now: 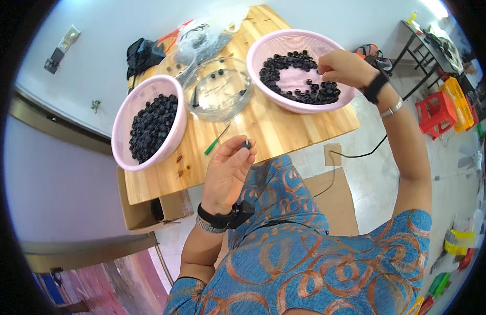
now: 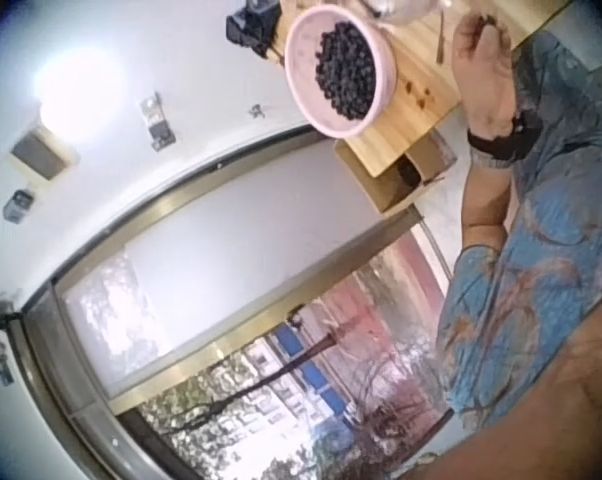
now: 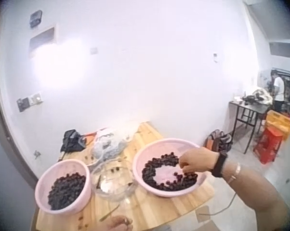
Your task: Assembling small black plastic components by inserting metal pins and organizing them into containers.
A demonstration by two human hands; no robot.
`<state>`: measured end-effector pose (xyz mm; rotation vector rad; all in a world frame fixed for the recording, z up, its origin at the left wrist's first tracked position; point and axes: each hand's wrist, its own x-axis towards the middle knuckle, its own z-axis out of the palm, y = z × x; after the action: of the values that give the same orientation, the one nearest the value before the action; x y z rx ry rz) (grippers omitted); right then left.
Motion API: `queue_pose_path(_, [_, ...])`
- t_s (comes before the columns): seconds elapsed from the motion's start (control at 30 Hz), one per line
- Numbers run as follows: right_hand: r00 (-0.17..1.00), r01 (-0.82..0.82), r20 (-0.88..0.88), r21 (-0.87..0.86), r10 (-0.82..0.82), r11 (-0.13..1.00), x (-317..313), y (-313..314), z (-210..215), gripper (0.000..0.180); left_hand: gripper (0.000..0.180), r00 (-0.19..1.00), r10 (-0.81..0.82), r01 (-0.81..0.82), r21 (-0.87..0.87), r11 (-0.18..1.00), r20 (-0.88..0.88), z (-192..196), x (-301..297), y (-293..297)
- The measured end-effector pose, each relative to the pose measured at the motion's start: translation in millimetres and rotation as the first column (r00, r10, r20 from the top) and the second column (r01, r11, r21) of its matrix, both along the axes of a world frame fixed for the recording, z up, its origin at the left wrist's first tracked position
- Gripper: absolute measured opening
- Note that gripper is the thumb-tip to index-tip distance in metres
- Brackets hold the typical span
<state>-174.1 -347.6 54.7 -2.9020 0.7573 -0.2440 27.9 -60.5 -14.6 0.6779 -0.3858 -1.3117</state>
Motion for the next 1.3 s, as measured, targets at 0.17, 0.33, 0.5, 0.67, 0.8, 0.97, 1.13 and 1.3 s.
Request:
queue_pose_path(0.17, [0.908,0.064,-0.416,0.016,-0.051,0.998,32.4,-33.1,-19.6,0.017,0.023,0.997,-0.056,0.053,0.059,0.997,0.051,-4.9,-4.9,-1.8])
queue_pose_path(0.33, [0.876,0.187,-0.474,0.17,-0.086,0.968,51.0,-56.0,-42.6,0.014,0.023,0.998,-0.061,0.058,0.085,0.995,0.029,-4.0,-0.9,-1.1])
queue_pose_path(0.5, [0.823,0.203,-0.56,0.131,-0.097,0.97,70.1,-55.5,-49.4,0.017,0.022,0.999,-0.049,0.049,0.065,0.997,-0.007,-6.0,5.3,-1.2])
queue_pose_path(0.67, [0.845,0.116,-0.532,0.074,-0.059,0.99,72.0,-53.2,-55.0,0.013,0.021,1.0,-0.017,0.016,0.071,0.997,0.02,-5.7,6.6,-5.3])
queue_pose_path(0.8, [1.0,-0.03,0.009,0.276,0.028,0.961,75.5,-15.0,-20.3,0.019,0.021,0.996,0.08,-0.082,0.082,0.993,0.028,-3.6,9.2,-3.9])
queue_pose_path(0.97, [0.91,-0.261,0.406,0.712,-0.079,0.652,67.6,97.6,10.4,0.02,0.021,0.986,0.166,-0.166,0.002,0.986,-0.021,3.1,5.6,-5.9])
queue_pose_path(1.13, [0.732,-0.389,0.678,0.336,0.067,0.858,71.0,170.0,-15.6,0.017,0.023,0.985,0.17,-0.171,-0.059,0.983,-0.028,8.9,-11.8,-3.7])
queue_pose_path(1.3, [0.637,-0.354,0.765,0.181,0.095,0.918,76.9,188.6,-34.5,0.017,0.023,0.975,0.192,-0.201,-0.079,0.976,-0.114,4.6,-20.7,5.7])
